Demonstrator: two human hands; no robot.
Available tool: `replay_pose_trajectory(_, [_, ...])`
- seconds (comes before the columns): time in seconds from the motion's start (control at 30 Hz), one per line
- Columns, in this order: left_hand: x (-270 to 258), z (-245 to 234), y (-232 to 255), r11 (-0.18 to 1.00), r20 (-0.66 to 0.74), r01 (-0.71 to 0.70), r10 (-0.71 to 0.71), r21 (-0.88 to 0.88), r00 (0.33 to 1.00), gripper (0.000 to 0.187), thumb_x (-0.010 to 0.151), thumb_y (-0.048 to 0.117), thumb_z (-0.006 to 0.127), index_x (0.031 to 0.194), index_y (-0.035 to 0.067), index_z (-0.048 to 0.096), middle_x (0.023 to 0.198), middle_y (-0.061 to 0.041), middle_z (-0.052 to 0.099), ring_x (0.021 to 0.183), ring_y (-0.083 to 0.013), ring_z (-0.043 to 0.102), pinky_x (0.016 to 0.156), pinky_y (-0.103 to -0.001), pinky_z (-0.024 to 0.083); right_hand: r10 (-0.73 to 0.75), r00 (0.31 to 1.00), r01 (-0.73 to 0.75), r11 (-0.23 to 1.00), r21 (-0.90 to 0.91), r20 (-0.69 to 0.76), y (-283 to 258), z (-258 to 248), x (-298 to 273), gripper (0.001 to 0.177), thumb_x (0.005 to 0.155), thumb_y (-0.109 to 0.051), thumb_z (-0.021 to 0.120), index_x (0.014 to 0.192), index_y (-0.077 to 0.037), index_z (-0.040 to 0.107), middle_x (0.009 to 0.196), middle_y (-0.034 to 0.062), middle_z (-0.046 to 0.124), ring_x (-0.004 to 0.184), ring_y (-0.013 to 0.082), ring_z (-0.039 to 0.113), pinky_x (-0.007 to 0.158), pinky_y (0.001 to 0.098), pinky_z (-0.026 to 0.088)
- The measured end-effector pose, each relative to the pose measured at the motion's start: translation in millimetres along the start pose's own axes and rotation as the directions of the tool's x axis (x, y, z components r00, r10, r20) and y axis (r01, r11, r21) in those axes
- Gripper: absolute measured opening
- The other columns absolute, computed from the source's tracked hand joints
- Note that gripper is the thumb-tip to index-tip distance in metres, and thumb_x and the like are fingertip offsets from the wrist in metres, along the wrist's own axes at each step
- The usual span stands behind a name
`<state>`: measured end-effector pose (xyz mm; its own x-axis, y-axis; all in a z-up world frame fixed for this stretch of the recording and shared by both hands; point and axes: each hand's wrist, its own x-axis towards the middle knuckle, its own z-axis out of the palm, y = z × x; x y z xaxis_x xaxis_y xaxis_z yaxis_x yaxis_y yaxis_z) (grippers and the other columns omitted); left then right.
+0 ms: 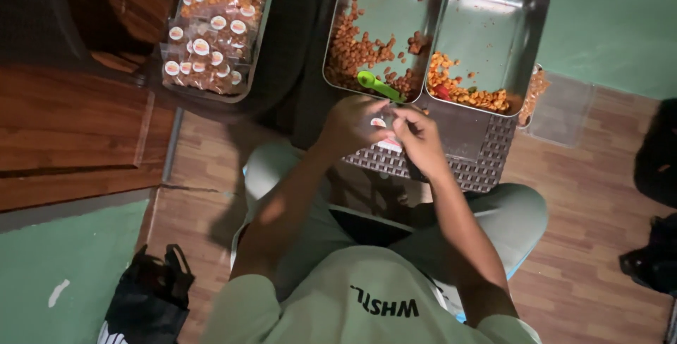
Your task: Scooping small snacks from a tray into plastic bags using a measuring spoon for packaging.
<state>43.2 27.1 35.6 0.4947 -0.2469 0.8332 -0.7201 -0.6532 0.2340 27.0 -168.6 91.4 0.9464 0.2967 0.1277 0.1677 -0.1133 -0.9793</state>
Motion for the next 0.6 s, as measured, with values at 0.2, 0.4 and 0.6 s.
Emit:
replay_pose_trajectory(0.2, [28.7, -28.2, 14.6, 0.997, -0.030, 0.026, -0.023, 0.079, 0.999, 0.050, 0.080, 0.038, 0.087, 0.117, 0.006, 0.071, 0.098, -0.010, 0.068, 0.077, -0.0255, 0.068, 0.070, -0.038, 0.055, 0.164, 0.986, -0.164, 0.980, 0.117, 0.007, -6.4, 4.6, 6.1, 0.034, 0.103, -0.027, 0.066, 0.115, 0.003, 0.074, 0.088, 0.0133, 0.071, 0.089, 0.0184, 0.061, 0.080, 0.0365, 0.053])
replay_pose_trajectory(0.4, [29.8, -28.4, 18.2, 0.989, -0.047, 0.136, -0.139, -0.053, 0.989, 0.044, 0.078, 0.033, 0.088, 0.112, 0.009, 0.072, 0.093, -0.005, 0.070, 0.075, -0.0230, 0.068, 0.068, -0.036, 0.053, 0.344, 0.939, -0.321, 0.855, 0.407, 0.016, -27.9, 15.0, 5.7, 0.022, 0.098, -0.022, 0.069, 0.096, 0.000, 0.071, 0.084, 0.0057, 0.064, 0.079, 0.0140, 0.059, 0.070, 0.0255, 0.050])
replay_pose_trajectory(0.6, [21.2, -24.4, 19.4, 0.990, 0.016, 0.136, -0.136, -0.031, 0.991, 0.043, 0.074, 0.023, 0.088, 0.114, 0.013, 0.075, 0.093, -0.003, 0.070, 0.075, -0.0210, 0.068, 0.065, -0.035, 0.053, 0.397, 0.914, -0.405, 0.897, 0.176, 0.082, -60.8, 21.9, 14.5, 0.029, 0.096, -0.027, 0.074, 0.104, 0.001, 0.077, 0.075, 0.0079, 0.070, 0.069, 0.0100, 0.057, 0.060, 0.0239, 0.047])
